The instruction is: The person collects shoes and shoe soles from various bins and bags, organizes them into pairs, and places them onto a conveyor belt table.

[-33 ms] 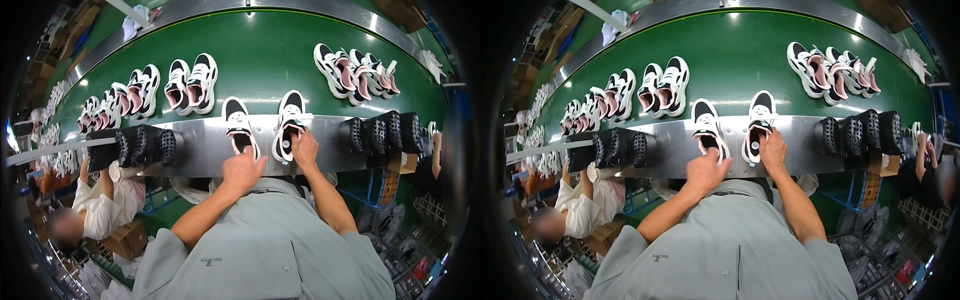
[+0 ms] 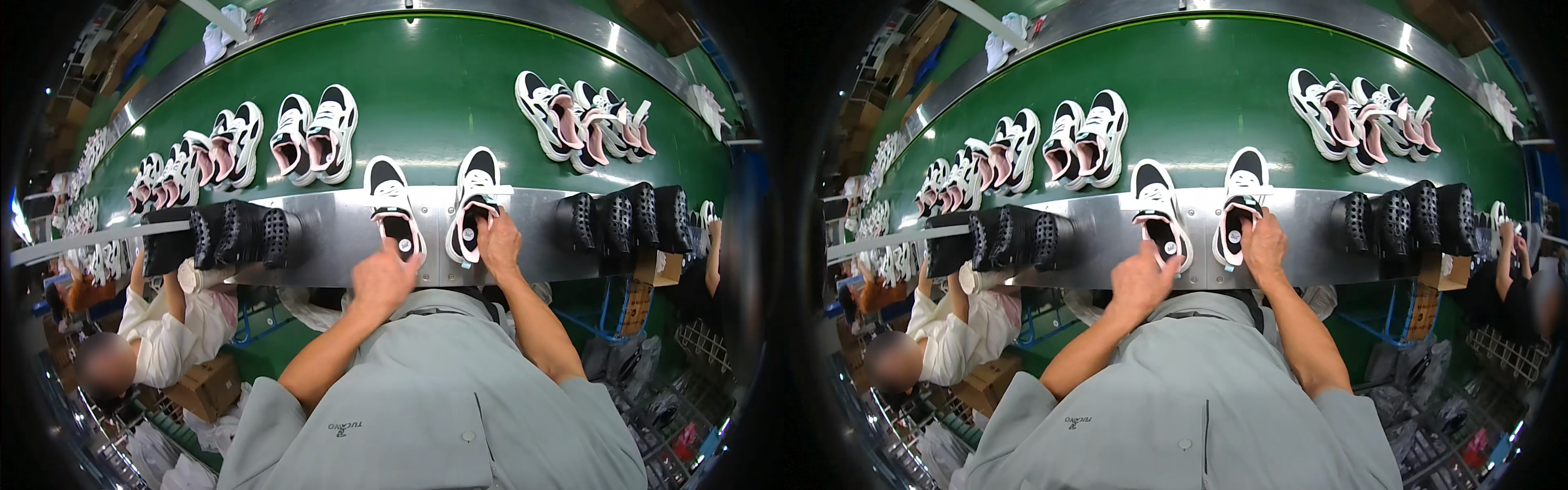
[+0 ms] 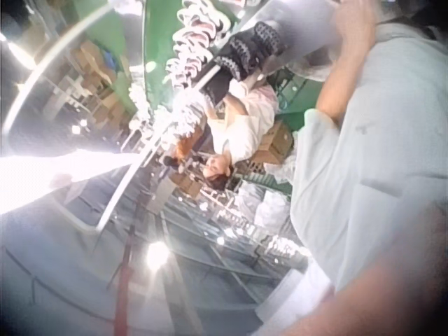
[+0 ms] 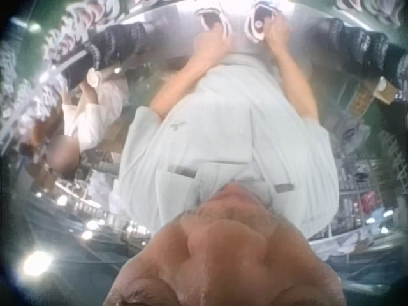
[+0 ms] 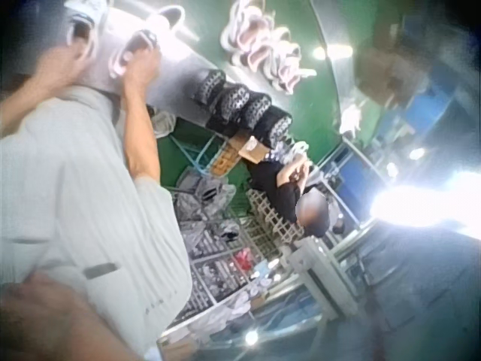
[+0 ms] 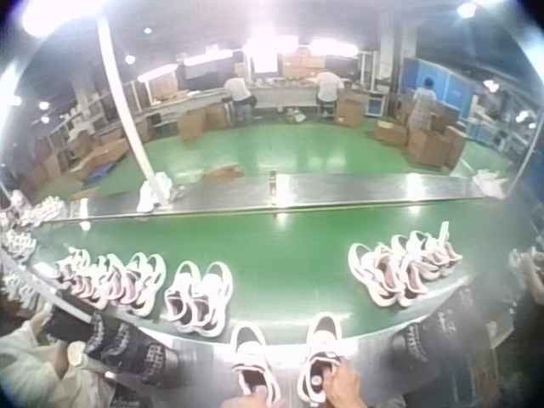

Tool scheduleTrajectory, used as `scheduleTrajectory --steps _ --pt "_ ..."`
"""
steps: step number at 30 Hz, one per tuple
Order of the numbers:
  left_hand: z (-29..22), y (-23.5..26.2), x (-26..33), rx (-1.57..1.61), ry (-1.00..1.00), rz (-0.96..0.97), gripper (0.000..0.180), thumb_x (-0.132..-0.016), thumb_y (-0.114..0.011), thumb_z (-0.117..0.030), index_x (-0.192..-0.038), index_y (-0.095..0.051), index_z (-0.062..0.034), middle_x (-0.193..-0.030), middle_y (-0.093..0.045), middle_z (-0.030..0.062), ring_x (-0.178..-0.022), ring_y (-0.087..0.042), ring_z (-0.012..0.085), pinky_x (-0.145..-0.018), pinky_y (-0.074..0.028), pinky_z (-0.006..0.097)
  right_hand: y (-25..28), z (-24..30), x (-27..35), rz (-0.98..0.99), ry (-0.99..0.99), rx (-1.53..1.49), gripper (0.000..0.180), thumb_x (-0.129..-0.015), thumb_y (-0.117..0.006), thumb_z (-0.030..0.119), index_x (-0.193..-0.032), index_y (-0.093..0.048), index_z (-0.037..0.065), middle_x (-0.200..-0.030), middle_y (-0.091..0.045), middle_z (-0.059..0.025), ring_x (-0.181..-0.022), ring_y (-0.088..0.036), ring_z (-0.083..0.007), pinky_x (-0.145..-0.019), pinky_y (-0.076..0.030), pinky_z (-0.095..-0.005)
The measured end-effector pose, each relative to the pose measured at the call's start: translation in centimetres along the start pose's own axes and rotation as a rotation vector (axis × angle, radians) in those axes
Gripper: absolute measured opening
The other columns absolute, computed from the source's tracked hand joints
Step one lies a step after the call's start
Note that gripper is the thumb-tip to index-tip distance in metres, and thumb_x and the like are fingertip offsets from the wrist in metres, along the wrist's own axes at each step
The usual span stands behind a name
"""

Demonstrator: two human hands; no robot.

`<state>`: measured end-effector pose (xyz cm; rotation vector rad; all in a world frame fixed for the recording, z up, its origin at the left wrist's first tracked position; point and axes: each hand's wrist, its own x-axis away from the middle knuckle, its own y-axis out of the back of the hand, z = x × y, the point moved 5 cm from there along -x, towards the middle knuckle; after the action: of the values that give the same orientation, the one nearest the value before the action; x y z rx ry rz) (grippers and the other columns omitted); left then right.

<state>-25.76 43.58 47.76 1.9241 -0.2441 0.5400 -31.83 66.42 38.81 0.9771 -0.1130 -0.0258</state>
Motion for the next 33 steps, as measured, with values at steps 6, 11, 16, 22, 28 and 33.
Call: scheduleTrajectory --steps 6,11,16,22,28,33 --pt "3.9 -3.2 -3.9 0.219 0.06 -0.145 0.062 -0.084 -0.067 -0.019 -0.139 -0.044 -0.0015 -0.113 -0.061 0.0267 -0.104 -0.06 0.0459 -0.09 -0.05 0.051 -1.0 3.5 0.1 0.136 0.17 -0.003 0.035 -0.089 -0.067 0.027 -0.11 -0.059 0.0 -0.097 -0.066 -0.0233 -0.087 -0.066 -0.0426 -0.075 -0.052 -0.0513" --pt "3.8 -1.9 -5.4 0.384 -0.067 -0.162 0.057 -0.084 -0.066 -0.013 -0.136 -0.048 0.0002 -0.103 -0.061 0.0318 -0.097 -0.061 0.0489 -0.087 -0.051 0.052 0.9 4.8 -0.3 0.39 0.133 0.078 0.051 -0.086 -0.07 0.043 -0.104 -0.06 -0.004 -0.095 -0.069 -0.0257 -0.087 -0.065 -0.0474 -0.076 -0.052 -0.0526" --pt "9.4 5.4 4.3 0.299 -0.014 -0.543 0.023 -0.089 -0.069 -0.016 -0.107 -0.069 -0.0024 -0.1 -0.069 0.0171 -0.093 -0.067 0.0352 -0.08 -0.054 0.041 6.3 5.9 1.6 0.522 0.077 0.05 0.044 -0.086 -0.072 0.04 -0.08 -0.063 -0.003 -0.068 -0.066 -0.0217 -0.066 -0.064 -0.0391 -0.063 -0.051 -0.046" --pt "23.6 15.5 12.7 -0.141 0.416 -1.107 0.028 -0.094 -0.067 -0.024 -0.109 -0.065 -0.0007 -0.094 -0.067 0.0183 -0.082 -0.065 0.0391 -0.07 -0.052 0.046 5.1 9.7 4.0 0.643 -0.07 -0.204 0.03 -0.088 -0.072 0.024 -0.078 -0.061 -0.002 -0.062 -0.064 -0.0094 -0.052 -0.057 -0.0143 -0.05 -0.046 -0.0309" --pt "31.2 16.9 12.1 -0.023 0.477 -0.949 0.047 -0.084 -0.077 -0.031 -0.113 -0.064 0.0036 -0.091 -0.067 0.021 -0.087 -0.066 0.0416 -0.075 -0.052 0.047 2.2 15.3 5.3 0.744 0.027 -0.237 0.026 -0.091 -0.071 0.021 -0.081 -0.061 -0.001 -0.064 -0.062 -0.0064 -0.055 -0.056 -0.0114 -0.052 -0.045 -0.0278" --pt "21.5 21.7 12.5 0.089 0.34 -1.081 0.039 -0.082 -0.079 -0.02 -0.11 -0.065 0.0025 -0.077 -0.061 0.0123 -0.07 -0.061 0.0325 -0.068 -0.05 0.043 3.1 16.2 4.1 0.504 -0.019 -0.511 0.02 -0.094 -0.068 0.019 -0.096 -0.062 0.0 -0.083 -0.065 -0.0051 -0.075 -0.058 -0.011 -0.063 -0.046 -0.0254"
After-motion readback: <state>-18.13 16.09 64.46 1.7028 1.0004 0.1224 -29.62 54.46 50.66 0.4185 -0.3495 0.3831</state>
